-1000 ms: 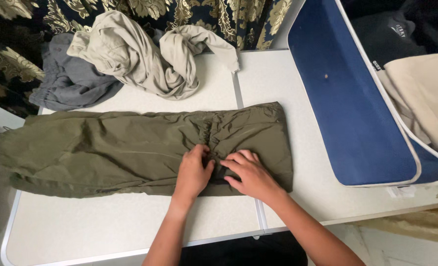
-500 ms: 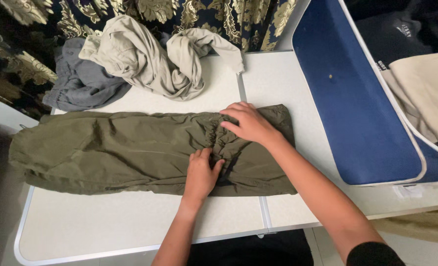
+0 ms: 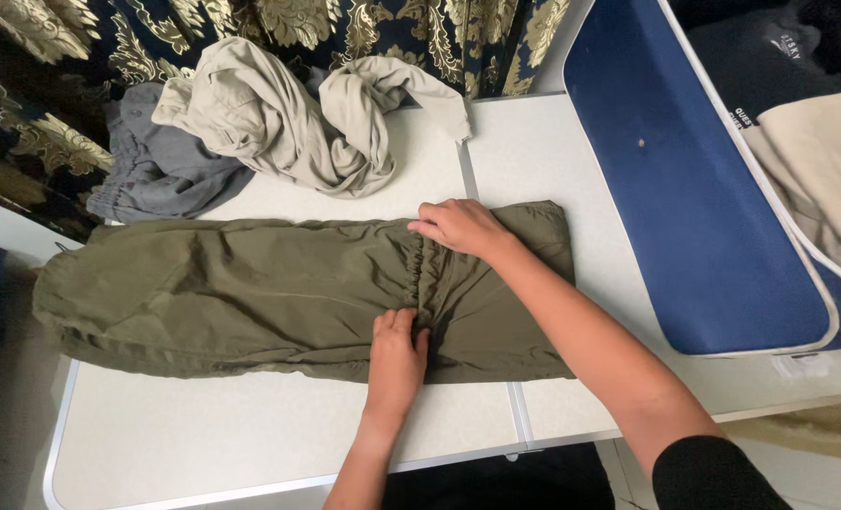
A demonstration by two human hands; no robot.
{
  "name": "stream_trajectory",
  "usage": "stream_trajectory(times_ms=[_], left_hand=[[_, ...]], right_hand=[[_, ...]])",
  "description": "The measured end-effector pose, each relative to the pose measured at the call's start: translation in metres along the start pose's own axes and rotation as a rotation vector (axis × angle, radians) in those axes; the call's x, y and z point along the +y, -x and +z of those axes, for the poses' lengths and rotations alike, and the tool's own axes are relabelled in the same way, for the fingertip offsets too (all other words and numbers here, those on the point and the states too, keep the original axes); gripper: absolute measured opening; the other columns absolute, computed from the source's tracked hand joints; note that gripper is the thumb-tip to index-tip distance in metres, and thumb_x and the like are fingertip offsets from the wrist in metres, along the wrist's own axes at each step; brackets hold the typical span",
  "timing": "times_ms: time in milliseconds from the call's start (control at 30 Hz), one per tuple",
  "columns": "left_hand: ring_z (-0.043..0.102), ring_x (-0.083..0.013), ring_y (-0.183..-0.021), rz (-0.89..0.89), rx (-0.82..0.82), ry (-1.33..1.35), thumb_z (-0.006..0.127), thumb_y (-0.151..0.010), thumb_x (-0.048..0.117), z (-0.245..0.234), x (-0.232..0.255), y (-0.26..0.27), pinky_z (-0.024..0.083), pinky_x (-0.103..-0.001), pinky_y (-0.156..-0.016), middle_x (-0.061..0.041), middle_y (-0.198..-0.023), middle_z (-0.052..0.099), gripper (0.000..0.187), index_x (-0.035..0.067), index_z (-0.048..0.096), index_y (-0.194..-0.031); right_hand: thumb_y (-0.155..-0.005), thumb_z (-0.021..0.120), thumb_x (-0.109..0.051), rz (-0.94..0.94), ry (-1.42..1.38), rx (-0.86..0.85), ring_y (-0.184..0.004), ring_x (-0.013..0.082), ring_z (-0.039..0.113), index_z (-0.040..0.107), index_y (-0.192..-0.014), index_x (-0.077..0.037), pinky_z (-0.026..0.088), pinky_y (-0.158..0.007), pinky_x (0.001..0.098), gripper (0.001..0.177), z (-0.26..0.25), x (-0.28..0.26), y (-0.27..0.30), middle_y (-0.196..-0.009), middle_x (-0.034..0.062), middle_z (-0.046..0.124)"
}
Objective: The person folds a pair of green pants on a table, smoothing the fabric, aligning the legs, and folding it into a compact rectangle.
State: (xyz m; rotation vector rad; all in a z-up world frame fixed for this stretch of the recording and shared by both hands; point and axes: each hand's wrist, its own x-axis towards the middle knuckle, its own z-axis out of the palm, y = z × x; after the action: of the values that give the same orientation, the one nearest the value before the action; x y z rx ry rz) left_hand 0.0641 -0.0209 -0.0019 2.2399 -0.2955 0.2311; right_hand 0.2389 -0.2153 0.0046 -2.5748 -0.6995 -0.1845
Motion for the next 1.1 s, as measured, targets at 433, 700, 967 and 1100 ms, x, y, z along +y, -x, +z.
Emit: stream_trajectory(times_ms=[433, 700, 967, 1100], left_hand=[[0.058, -0.0425, -0.102, 0.030, -0.017, 0.043, 0.072, -0.082, -0.001, -0.001, 0.003, 0.001, 0.049, -0.048, -0.089, -0.022, -0.105, 0.065, 0.035, -0.003, 0.061, -0.115], [0.059, -0.0366, -0.098, 0.082, 0.099, 0.068, 0.076, -0.083, 0.004, -0.017, 0.017, 0.002, 0.050, -0.044, -0.086, -0.017, -0.103, 0.069, 0.041, 0.000, 0.062, -0.121], [0.065, -0.0292, -0.082, -0.108, -0.009, 0.382, 0.077, -0.085, 0.008, -0.024, 0.029, 0.006, 0.055, -0.036, -0.069, -0.015, -0.097, 0.065, 0.038, 0.002, 0.064, -0.121], [0.068, -0.0278, -0.081, -0.054, 0.033, 0.284, 0.073, -0.089, 0.007, -0.031, 0.029, 0.018, 0.057, -0.036, -0.067, -0.017, -0.105, 0.063, 0.037, 0.000, 0.060, -0.123]], right_hand=[[-0.098, 0.070, -0.035, -0.081, -0.018, 0.023, -0.084, 0.0374, 0.063, 0.061, -0.087, -0.006, 0.050, -0.072, 0.0480, 0.033, -0.017, -0.015, 0.001, -0.088, 0.0109, 0.066], [-0.082, 0.081, -0.036, 0.198, 0.035, 0.023, -0.101, 0.0299, 0.057, 0.059, -0.090, -0.006, 0.043, -0.095, 0.0443, 0.038, -0.060, -0.086, 0.098, -0.101, 0.0113, 0.057], [-0.081, 0.078, -0.017, 0.212, -0.047, -0.043, -0.096, 0.0221, 0.061, 0.070, -0.095, -0.009, 0.045, -0.090, 0.0390, 0.018, -0.046, -0.098, 0.202, -0.095, 0.0022, 0.065], [-0.081, 0.081, -0.015, 0.179, -0.100, -0.065, -0.098, 0.0235, 0.060, 0.072, -0.098, -0.008, 0.045, -0.090, 0.0394, 0.021, -0.041, -0.101, 0.207, -0.097, 0.0035, 0.066]])
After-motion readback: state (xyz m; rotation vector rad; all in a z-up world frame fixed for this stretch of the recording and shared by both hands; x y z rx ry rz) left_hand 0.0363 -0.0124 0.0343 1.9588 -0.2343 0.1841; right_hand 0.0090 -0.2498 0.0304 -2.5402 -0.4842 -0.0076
